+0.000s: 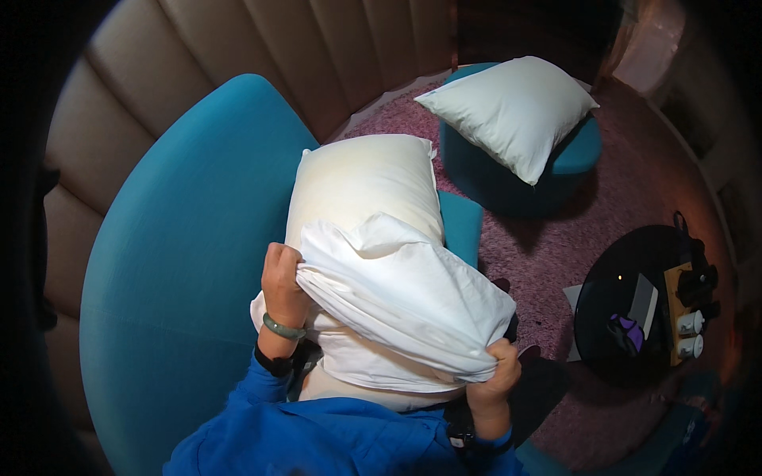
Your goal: The person inserts a white pillow into a white pillowcase while seated on a teal chair. They align the corners, pull the case over the pillow, and smooth the fabric to complete the task.
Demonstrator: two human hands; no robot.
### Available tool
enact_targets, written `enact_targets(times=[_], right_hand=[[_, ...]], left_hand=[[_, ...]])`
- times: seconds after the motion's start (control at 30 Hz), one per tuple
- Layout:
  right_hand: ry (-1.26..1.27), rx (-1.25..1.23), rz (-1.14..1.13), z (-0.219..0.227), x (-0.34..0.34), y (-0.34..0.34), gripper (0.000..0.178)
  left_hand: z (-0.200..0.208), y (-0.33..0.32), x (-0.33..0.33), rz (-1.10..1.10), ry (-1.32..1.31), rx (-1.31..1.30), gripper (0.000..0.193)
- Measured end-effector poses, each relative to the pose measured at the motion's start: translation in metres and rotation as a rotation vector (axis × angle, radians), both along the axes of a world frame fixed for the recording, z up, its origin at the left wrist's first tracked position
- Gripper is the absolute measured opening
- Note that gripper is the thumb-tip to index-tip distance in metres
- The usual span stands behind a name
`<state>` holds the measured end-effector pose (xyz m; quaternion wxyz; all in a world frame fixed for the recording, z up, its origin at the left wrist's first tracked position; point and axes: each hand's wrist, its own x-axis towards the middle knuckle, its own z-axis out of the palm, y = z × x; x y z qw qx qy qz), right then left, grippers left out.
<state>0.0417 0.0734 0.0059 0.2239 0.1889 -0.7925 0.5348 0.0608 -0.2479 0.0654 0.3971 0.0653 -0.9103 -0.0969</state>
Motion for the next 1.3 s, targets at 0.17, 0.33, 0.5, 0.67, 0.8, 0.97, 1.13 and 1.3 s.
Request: enact_targets(times=[0.17, 0.33, 0.5, 0.67, 0.8, 0.97, 1.13, 1.3], right_hand=[[-0.128, 0.028, 0.092, 0.002, 0.007, -0.006, 0.032], [-0.153, 0.055, 0.098, 0.001, 0.010, -0.009, 0.035], [-0.188, 0.056, 0.069, -0.008, 0.009, -0.006, 0.038], [-0.199, 0.000, -0.035, -0.017, 0.008, 0.000, 0.034], [-0.199, 0.052, 0.028, -0.014, 0.012, 0.002, 0.032], [-0.182, 0.086, 0.063, -0.009, 0.014, -0.003, 0.031], [-0.185, 0.087, 0.083, -0.009, 0.015, -0.003, 0.029], [-0.192, 0.095, 0.080, -0.013, 0.018, -0.001, 0.030]], left_hand=[[-0.008, -0.003, 0.002, 0.077, -0.016, 0.311, 0.020], [-0.010, 0.002, -0.002, -0.140, 0.150, 0.544, 0.027], [-0.007, 0.000, -0.001, -0.204, 0.067, 0.596, 0.024], [-0.011, -0.005, -0.007, -0.133, 0.034, 0.167, 0.026], [-0.014, -0.006, -0.009, -0.013, 0.041, 0.017, 0.024], [-0.012, -0.005, -0.007, 0.044, 0.136, 0.069, 0.026], [-0.005, -0.003, -0.004, -0.006, 0.219, 0.110, 0.034], [-0.001, -0.001, -0.011, -0.038, 0.260, 0.074, 0.032]])
